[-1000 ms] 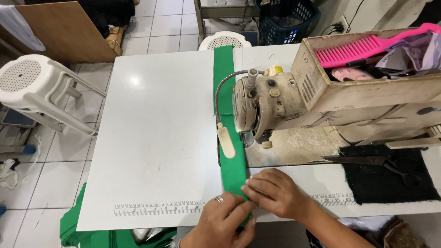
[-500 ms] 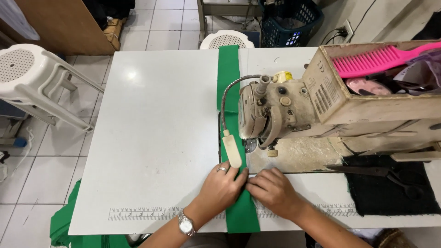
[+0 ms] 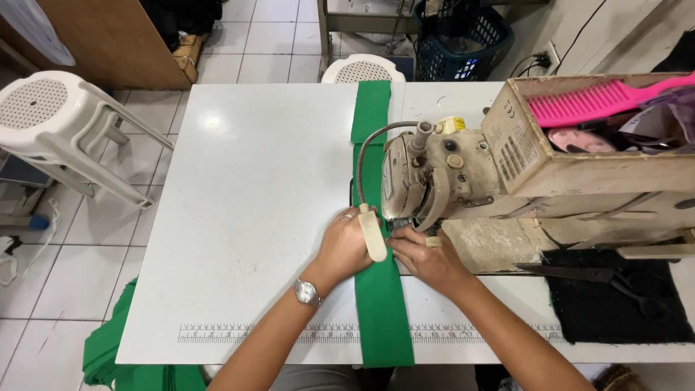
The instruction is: Folding and sewing green fabric strips using an industrial sewing machine
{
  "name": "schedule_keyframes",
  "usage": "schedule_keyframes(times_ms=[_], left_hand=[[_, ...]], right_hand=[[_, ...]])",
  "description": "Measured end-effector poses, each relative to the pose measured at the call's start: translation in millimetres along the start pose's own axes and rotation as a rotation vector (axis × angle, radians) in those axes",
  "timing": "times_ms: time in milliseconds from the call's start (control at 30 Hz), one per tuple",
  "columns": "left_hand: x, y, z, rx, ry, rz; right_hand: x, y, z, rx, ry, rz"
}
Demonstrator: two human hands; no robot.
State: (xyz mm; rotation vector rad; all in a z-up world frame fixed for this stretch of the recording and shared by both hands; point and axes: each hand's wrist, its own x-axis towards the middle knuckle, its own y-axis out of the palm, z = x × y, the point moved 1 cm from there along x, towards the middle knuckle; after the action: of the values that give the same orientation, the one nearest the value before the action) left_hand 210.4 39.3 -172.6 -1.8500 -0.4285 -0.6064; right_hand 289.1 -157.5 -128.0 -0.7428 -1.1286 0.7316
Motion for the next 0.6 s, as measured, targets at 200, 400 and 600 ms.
schedule_keyframes(times_ms=[200,400,600], left_hand=[[3.0,-29.7,-47.4,0.255,0.137,-0.101],[-88.7,-82.2,-162.7,0.028,0.206,0.384],[-69.8,-127.0,-161.7,0.254,0.013,0.037]], right_hand=[[15.3,-24.7,20.9,-0.035,0.006,-0.067],[-0.7,-2.7,5.6,-0.058,0.113,0.068],[1.0,-13.6,14.6,0.022,0.179,0.180]])
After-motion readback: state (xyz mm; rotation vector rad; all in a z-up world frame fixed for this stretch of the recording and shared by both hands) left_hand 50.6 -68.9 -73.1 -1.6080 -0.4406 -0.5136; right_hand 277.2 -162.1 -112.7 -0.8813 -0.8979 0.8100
